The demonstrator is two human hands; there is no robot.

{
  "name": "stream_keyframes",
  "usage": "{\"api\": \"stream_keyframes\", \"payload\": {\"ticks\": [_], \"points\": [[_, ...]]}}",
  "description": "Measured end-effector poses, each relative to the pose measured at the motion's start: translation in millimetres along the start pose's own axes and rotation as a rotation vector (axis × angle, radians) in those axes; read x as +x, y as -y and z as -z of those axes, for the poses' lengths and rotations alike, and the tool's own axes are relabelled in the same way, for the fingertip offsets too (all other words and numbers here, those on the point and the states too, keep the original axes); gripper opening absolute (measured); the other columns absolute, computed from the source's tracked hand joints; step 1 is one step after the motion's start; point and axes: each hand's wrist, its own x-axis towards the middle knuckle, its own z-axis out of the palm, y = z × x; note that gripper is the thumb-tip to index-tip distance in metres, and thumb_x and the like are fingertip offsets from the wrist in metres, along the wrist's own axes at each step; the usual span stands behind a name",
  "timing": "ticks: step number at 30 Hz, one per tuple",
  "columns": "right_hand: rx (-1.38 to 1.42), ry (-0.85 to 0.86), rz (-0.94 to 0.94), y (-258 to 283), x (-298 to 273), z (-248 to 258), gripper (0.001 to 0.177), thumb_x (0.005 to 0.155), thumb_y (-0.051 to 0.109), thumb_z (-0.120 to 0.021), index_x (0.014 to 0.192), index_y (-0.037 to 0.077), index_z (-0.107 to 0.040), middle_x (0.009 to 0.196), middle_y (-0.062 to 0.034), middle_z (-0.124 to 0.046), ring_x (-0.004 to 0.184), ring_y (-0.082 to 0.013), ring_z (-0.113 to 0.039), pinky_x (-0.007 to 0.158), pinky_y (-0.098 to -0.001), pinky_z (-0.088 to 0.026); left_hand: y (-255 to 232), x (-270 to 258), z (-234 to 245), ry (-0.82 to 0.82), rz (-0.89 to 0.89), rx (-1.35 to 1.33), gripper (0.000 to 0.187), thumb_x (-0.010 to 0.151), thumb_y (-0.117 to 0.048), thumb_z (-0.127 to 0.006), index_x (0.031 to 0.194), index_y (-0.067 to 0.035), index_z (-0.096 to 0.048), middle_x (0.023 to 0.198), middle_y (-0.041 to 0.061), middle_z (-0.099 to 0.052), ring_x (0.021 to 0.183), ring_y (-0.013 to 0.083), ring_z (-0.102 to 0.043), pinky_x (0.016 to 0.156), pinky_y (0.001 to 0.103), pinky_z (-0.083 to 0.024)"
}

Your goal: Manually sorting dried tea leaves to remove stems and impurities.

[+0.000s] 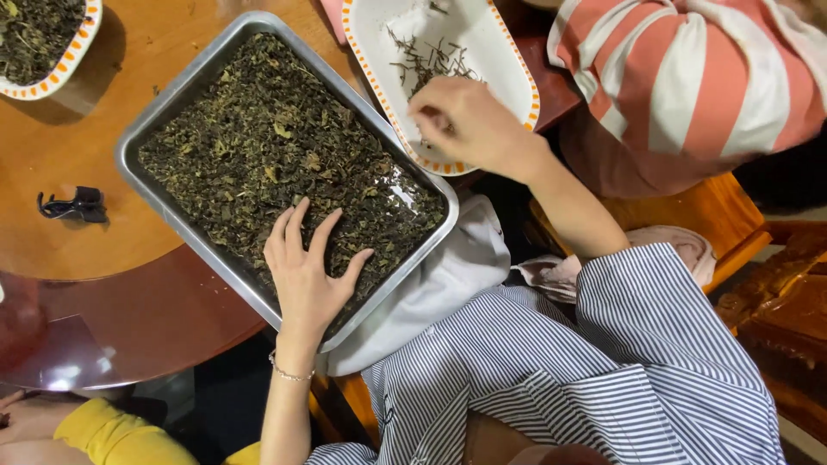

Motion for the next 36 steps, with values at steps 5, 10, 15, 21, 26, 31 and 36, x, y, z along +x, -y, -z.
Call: {"api": "stream_keyframes", "payload": {"ticks": [5, 10, 15, 21, 26, 31, 36], "points": [[-0.148, 0.06, -0.17, -22.9, -3.4, 0.6, 0.012, 0.098, -0.006, -0.066, 0.105, -0.001, -0.073, 0.099, -0.0136, -0.073, 0.084, -0.0225, -0.07, 0.078, -0.0322, -0.061, -2.3, -1.2, 2.7, 0.002, 0.053, 0.078, 0.07, 0.089, -0.061, -0.069, 0.144, -0.019, -0.057, 0.157, 0.021, -0.041, 0.141, 0.0414, -0.042, 0.111, 0.059, -0.037], [-0.133, 0.106, -0.151, 4.7, -1.1, -11.9, 0.007, 0.097, -0.003, -0.066, 0.102, 0.002, -0.067, 0.091, -0.0093, -0.064, 0.088, -0.0233, -0.06, 0.075, -0.0379, -0.051, -2.1, -3.3, 0.2, 0.052, 0.111, 0.142, 0.084, 0.087, -0.073, -0.062, 0.152, -0.022, -0.05, 0.162, 0.025, -0.029, 0.144, 0.0455, -0.039, 0.111, 0.062, -0.039], [-0.02, 0.513, -0.002, 30.9, 1.8, -50.4, 0.066, 0.094, 0.032, -0.071, 0.146, -0.001, -0.047, 0.124, -0.0195, -0.058, 0.099, -0.0239, -0.063, 0.085, -0.034, -0.058, -1.3, -3.0, 1.9, 0.173, 0.195, 0.056, 0.086, 0.085, -0.067, -0.067, 0.156, -0.026, -0.04, 0.158, 0.032, -0.026, 0.143, 0.0509, -0.036, 0.104, 0.07, -0.04], [0.02, 0.612, -0.044, 35.0, 8.6, -89.8, 0.103, 0.084, 0.022, -0.088, 0.158, 0.008, -0.018, 0.131, -0.0268, -0.04, 0.1, -0.0405, -0.059, 0.082, -0.0508, -0.051, -4.3, -1.2, 3.3, 0.229, 0.228, -0.172, 0.08, 0.089, -0.044, -0.075, 0.155, -0.018, -0.038, 0.156, 0.035, -0.018, 0.147, 0.0525, -0.024, 0.114, 0.068, -0.027], [0.155, 0.658, -0.076, 44.7, 15.4, -92.5, 0.096, 0.086, 0.006, -0.079, 0.158, 0.007, -0.015, 0.142, -0.0312, -0.031, 0.079, -0.0336, -0.063, 0.065, -0.0433, -0.051, -4.9, 2.1, 4.9, 0.287, 0.304, -0.323, 0.075, 0.089, -0.027, -0.076, 0.152, -0.014, -0.037, 0.153, 0.026, -0.018, 0.147, 0.0476, -0.023, 0.116, 0.063, -0.029], [0.281, 0.644, -0.143, 52.4, 23.3, -94.3, 0.082, 0.082, -0.004, -0.072, 0.148, 0.012, -0.026, 0.132, -0.0228, -0.036, 0.082, -0.035, -0.064, 0.068, -0.0448, -0.052, -10.3, 9.0, 11.6, 0.355, 0.433, -0.449, 0.071, 0.089, -0.011, -0.073, 0.149, -0.017, -0.036, 0.155, 0.024, -0.015, 0.141, 0.0457, -0.035, 0.111, 0.054, -0.044], [0.316, 0.661, -0.231, 64.2, 30.4, -92.6, 0.077, 0.08, -0.004, -0.074, 0.145, 0.011, -0.035, 0.137, -0.0225, -0.041, 0.1, -0.0378, -0.064, 0.08, -0.0484, -0.052, 5.6, -0.6, 2.6, 0.29, 0.403, -0.53, 0.075, 0.076, 0.004, -0.066, 0.144, -0.013, -0.04, 0.143, 0.023, -0.03, 0.145, 0.0432, -0.027, 0.114, 0.056, -0.037]]}}
